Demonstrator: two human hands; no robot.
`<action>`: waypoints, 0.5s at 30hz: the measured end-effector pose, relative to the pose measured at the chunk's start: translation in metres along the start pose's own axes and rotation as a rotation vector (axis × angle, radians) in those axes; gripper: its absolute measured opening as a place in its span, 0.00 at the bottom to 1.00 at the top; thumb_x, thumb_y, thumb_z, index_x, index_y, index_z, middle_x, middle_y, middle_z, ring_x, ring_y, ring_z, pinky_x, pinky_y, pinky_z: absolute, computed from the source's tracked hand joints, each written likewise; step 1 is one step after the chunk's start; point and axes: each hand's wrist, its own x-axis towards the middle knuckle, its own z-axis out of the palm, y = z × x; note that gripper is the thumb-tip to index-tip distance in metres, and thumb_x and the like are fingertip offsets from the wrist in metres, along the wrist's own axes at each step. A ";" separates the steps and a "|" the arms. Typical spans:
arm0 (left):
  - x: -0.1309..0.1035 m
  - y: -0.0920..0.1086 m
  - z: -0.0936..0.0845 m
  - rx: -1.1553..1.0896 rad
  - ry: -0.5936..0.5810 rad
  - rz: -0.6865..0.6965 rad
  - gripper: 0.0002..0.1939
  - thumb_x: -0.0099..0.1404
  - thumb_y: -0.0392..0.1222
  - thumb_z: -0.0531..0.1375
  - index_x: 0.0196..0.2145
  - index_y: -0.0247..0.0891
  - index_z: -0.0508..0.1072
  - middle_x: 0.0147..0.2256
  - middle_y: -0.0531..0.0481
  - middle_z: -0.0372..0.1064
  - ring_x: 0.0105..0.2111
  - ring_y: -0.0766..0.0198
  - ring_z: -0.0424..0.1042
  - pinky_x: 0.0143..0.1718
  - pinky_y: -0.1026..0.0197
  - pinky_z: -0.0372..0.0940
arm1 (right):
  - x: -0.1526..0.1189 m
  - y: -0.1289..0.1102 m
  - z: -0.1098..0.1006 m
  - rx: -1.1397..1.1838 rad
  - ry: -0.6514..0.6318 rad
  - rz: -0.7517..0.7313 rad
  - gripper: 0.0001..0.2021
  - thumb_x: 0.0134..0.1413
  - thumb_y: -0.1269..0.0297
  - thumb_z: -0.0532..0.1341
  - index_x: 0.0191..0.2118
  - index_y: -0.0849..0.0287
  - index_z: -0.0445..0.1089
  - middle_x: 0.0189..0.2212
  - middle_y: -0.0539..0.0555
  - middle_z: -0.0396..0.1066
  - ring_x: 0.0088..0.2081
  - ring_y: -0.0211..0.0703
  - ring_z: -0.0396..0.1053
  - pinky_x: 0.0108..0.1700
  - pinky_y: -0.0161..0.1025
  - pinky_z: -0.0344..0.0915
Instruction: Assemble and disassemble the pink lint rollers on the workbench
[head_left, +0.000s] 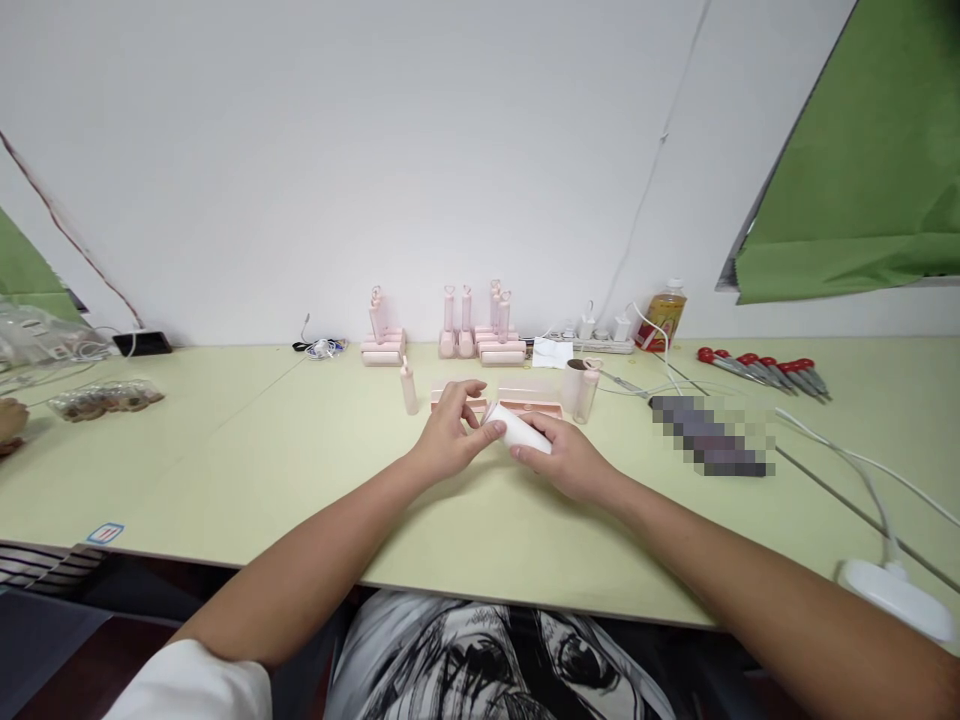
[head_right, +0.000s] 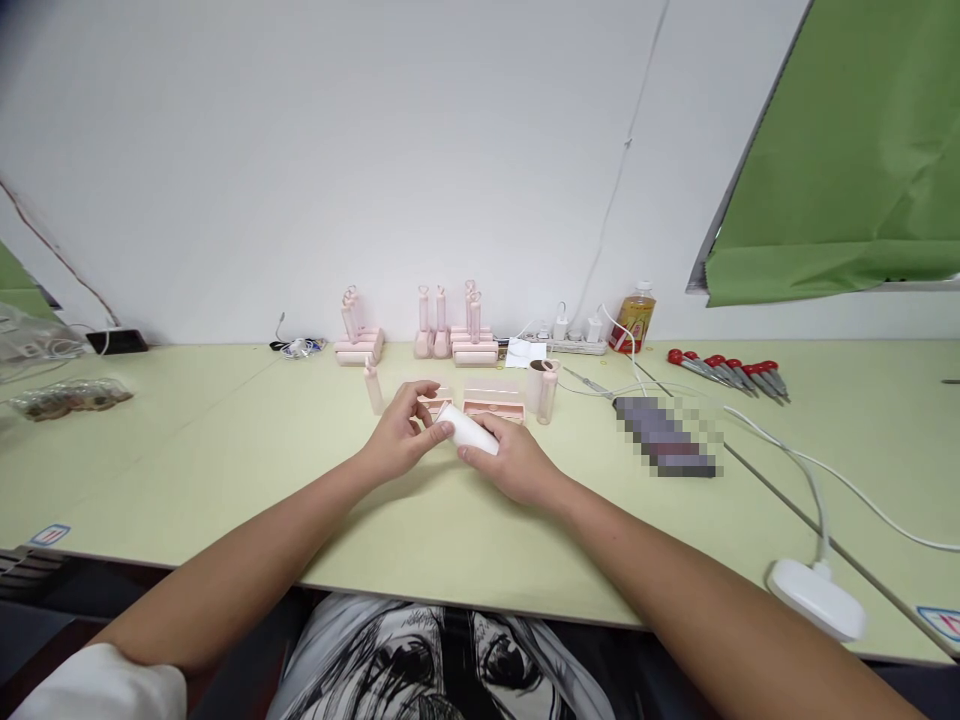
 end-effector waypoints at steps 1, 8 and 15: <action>0.000 0.000 0.000 0.004 0.020 -0.001 0.29 0.60 0.53 0.61 0.54 0.42 0.60 0.52 0.44 0.59 0.34 0.68 0.65 0.34 0.62 0.64 | 0.000 0.000 0.000 0.001 0.004 0.005 0.17 0.52 0.58 0.60 0.47 0.57 0.70 0.40 0.53 0.72 0.38 0.47 0.67 0.40 0.41 0.62; 0.003 0.002 -0.004 -0.056 -0.079 -0.038 0.20 0.59 0.53 0.62 0.43 0.38 0.69 0.40 0.48 0.68 0.29 0.69 0.65 0.30 0.64 0.62 | 0.001 0.003 0.000 -0.002 -0.003 0.015 0.17 0.52 0.57 0.60 0.46 0.59 0.70 0.38 0.53 0.71 0.36 0.45 0.67 0.36 0.39 0.61; 0.005 0.001 -0.008 -0.059 -0.096 0.027 0.19 0.63 0.55 0.58 0.44 0.37 0.72 0.37 0.48 0.69 0.30 0.67 0.67 0.32 0.63 0.64 | 0.002 0.004 0.000 0.005 -0.007 0.007 0.17 0.52 0.56 0.60 0.46 0.59 0.70 0.38 0.53 0.71 0.36 0.46 0.66 0.37 0.39 0.61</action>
